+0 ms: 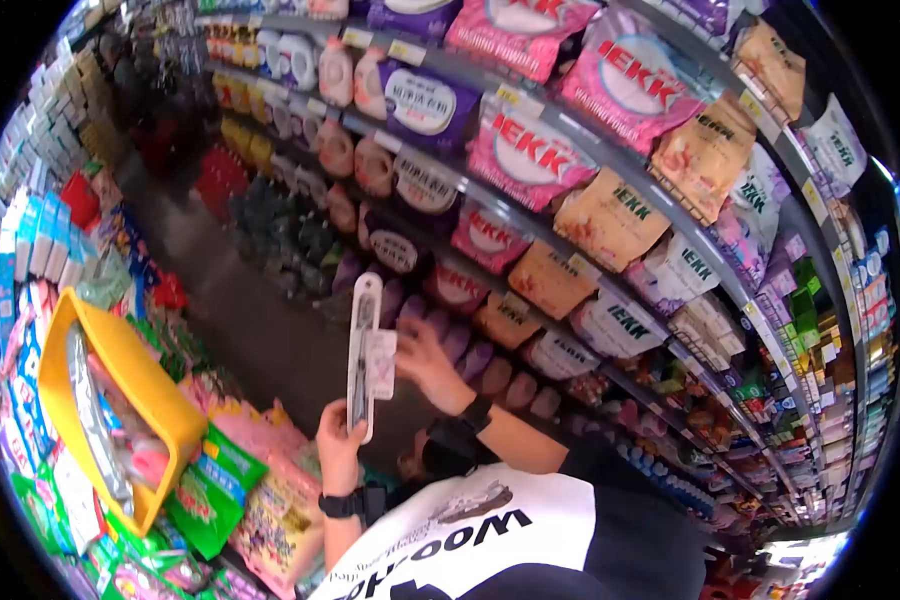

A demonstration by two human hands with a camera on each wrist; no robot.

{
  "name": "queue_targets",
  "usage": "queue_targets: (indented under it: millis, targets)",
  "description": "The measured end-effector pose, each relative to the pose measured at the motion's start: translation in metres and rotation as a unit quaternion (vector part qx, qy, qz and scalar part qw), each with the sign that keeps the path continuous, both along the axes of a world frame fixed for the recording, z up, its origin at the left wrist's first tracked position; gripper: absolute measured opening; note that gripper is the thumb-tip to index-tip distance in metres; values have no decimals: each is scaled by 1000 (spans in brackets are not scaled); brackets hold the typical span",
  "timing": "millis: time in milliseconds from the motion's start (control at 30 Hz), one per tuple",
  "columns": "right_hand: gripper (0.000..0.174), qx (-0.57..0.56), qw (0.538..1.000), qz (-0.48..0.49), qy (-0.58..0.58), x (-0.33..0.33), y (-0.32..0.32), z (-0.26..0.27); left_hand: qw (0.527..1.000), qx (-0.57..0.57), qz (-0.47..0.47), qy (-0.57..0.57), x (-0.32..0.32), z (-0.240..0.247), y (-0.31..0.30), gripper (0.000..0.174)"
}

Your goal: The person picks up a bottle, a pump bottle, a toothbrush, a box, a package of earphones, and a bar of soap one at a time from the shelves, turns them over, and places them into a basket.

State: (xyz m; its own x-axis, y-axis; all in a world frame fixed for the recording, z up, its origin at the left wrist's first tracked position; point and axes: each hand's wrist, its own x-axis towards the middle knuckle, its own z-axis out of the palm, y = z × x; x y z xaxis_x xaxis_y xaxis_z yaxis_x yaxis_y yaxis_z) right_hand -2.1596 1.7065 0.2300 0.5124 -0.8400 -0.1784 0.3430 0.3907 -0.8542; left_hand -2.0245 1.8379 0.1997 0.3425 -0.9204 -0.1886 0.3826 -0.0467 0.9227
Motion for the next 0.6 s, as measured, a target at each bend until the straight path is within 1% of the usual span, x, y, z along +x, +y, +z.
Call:
queue_targets:
  millis: [100, 167, 200, 233, 267, 333, 400, 433, 500, 533, 567, 600]
  targets:
    - [53, -45, 997, 58, 33, 11, -13, -17, 999, 10, 37, 13, 3, -10, -8, 33]
    - [49, -47, 995, 61, 68, 21, -25, -23, 998, 11, 51, -17, 7, -13, -18, 33]
    - [45, -28, 996, 62, 61, 26, -32, -27, 998, 11, 60, -21, 8, -14, -24, 33]
    - [42, -29, 995, 58, 78, 31, -41, -31, 998, 22, 60, -2, 11, -14, -31, 33]
    - [40, -28, 996, 58, 69, 36, -51, -35, 998, 26, 60, -1, 14, -14, -41, 33]
    - [39, -34, 996, 64, 51, 47, -74, -42, 997, 23, 68, -7, 25, -16, -66, 32]
    - [37, -37, 996, 31, 72, 60, -105, -44, 996, 51, 38, -55, 40, -21, -98, 33]
    - [37, -40, 996, 41, 64, 68, -125, -44, 996, 49, 49, -62, 50, -21, -118, 33]
    - [34, -41, 997, 21, 62, 78, -155, -40, 996, 31, 20, -82, 62, -14, -149, 33]
    - [33, -37, 998, 2, 45, 83, -170, -38, 998, 25, 14, -53, 68, -6, -166, 33]
    - [33, -37, 998, 14, 40, 89, -184, -35, 998, 27, 27, -57, 74, -3, -180, 33]
    - [33, -46, 998, 5, 38, 95, -199, -29, 996, 48, 11, -72, 82, -2, -195, 33]
